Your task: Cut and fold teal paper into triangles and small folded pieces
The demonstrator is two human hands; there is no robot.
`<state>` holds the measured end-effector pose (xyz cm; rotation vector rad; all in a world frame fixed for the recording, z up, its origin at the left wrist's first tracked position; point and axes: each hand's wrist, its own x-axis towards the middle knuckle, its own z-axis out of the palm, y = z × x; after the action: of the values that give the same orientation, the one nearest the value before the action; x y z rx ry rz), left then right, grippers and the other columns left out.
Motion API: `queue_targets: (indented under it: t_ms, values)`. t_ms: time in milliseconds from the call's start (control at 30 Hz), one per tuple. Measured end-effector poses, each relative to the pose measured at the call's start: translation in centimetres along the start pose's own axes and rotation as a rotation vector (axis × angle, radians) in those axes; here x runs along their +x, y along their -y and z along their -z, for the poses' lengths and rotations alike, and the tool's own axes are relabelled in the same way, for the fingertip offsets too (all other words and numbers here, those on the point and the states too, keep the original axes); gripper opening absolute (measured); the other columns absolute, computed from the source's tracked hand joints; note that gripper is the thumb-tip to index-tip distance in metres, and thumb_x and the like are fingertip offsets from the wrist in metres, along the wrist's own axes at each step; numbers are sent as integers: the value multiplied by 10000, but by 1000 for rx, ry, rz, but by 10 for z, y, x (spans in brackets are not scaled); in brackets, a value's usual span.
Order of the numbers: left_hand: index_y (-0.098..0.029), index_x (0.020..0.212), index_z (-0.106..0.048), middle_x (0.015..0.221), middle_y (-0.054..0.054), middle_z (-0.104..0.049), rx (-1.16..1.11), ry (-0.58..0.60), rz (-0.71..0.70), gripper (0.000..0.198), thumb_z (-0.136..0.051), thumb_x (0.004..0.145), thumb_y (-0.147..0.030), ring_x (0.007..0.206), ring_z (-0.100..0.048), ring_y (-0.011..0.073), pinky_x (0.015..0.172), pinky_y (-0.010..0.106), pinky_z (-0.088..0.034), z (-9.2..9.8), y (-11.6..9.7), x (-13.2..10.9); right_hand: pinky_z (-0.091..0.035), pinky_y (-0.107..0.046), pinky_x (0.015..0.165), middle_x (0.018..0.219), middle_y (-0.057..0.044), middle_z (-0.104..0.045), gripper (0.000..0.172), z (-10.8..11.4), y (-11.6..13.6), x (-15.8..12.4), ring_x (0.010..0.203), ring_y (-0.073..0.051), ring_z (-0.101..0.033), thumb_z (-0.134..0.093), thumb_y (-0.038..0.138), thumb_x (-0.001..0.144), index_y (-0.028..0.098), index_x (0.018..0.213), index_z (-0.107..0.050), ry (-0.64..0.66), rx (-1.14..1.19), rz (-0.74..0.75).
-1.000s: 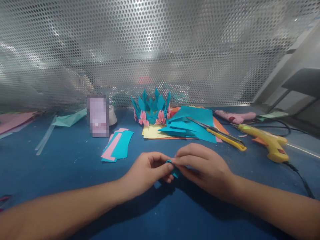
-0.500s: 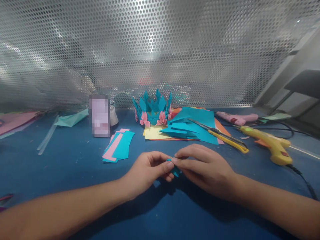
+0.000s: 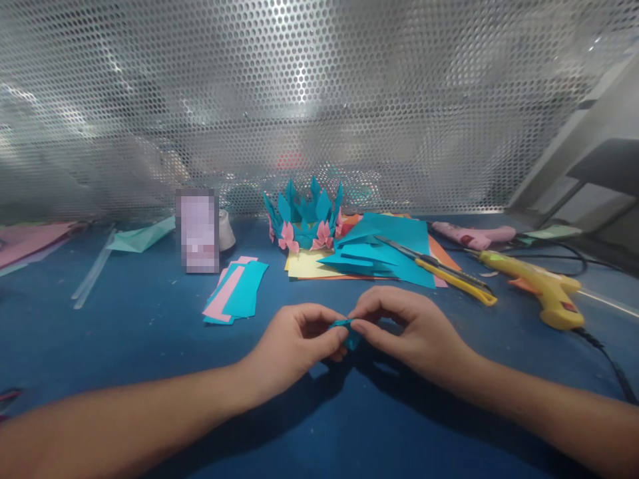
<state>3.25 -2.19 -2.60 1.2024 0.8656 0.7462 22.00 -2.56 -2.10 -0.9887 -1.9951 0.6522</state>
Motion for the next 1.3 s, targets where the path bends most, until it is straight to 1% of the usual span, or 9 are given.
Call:
queue_targets:
  t_ms: [167,367,667,733,900,1000,1100,1200,1300]
  values:
    - [-126,885,-633,692,-19,-634,-22,0,-16,302,-747,679,-316,601,-588,74,614,217,-490,1,3,1,-474,-209,572,684,-4,-638,80,-1,-1,-1,613,-105,-582,-608,204,806,177,733,-625,-19,-20,10]
    - [-107,774,-600,611,-18,-606,22,16,-15,272,-685,742,-364,545,-576,76,562,210,-478,2,2,-1,-470,-213,560,649,-11,-624,116,-1,2,-2,590,-108,-573,-603,219,793,166,691,-614,9,22,-62]
    - [-130,840,-580,639,-33,-564,99,-23,-61,231,-615,810,-356,560,-525,68,531,193,-440,2,0,0,-419,-195,527,579,23,-552,337,3,1,4,531,-71,-515,-574,441,833,146,669,-585,126,498,-377]
    - [-145,911,-573,668,-35,-564,80,-32,-68,234,-625,805,-347,580,-531,72,550,199,-445,2,0,0,-425,-190,539,598,25,-564,310,3,0,4,544,-66,-526,-606,426,819,142,695,-598,138,584,-407]
    - [-182,865,-513,703,-40,-554,55,-29,-171,190,-648,797,-297,638,-536,81,582,201,-437,5,5,1,-449,-200,547,644,18,-604,244,1,2,5,560,-71,-541,-726,356,722,141,761,-617,184,666,-442]
    - [-182,845,-550,841,-12,-549,129,-21,-231,144,-650,798,-273,735,-537,90,664,220,-446,6,6,0,-438,-197,537,615,31,-578,234,-1,4,5,548,-68,-519,-736,338,710,147,726,-602,179,636,-413]
    - [-188,831,-592,958,9,-532,236,-21,-373,99,-662,787,-243,861,-541,117,751,241,-450,6,3,-3,-443,-194,564,669,29,-582,207,-2,5,3,593,-71,-538,-734,294,713,156,761,-587,174,647,-350]
    - [-195,801,-624,905,1,-555,357,-9,-507,33,-653,798,-210,868,-553,115,801,244,-443,6,0,-6,-463,-196,618,737,25,-585,201,-2,6,0,653,-75,-562,-736,259,713,166,800,-581,160,640,-296]
    - [-206,824,-650,886,5,-583,414,12,-559,23,-637,812,-193,847,-576,113,798,243,-453,7,-1,-7,-469,-192,615,722,28,-574,199,-1,7,-1,645,-74,-562,-732,263,719,168,782,-569,170,621,-273]
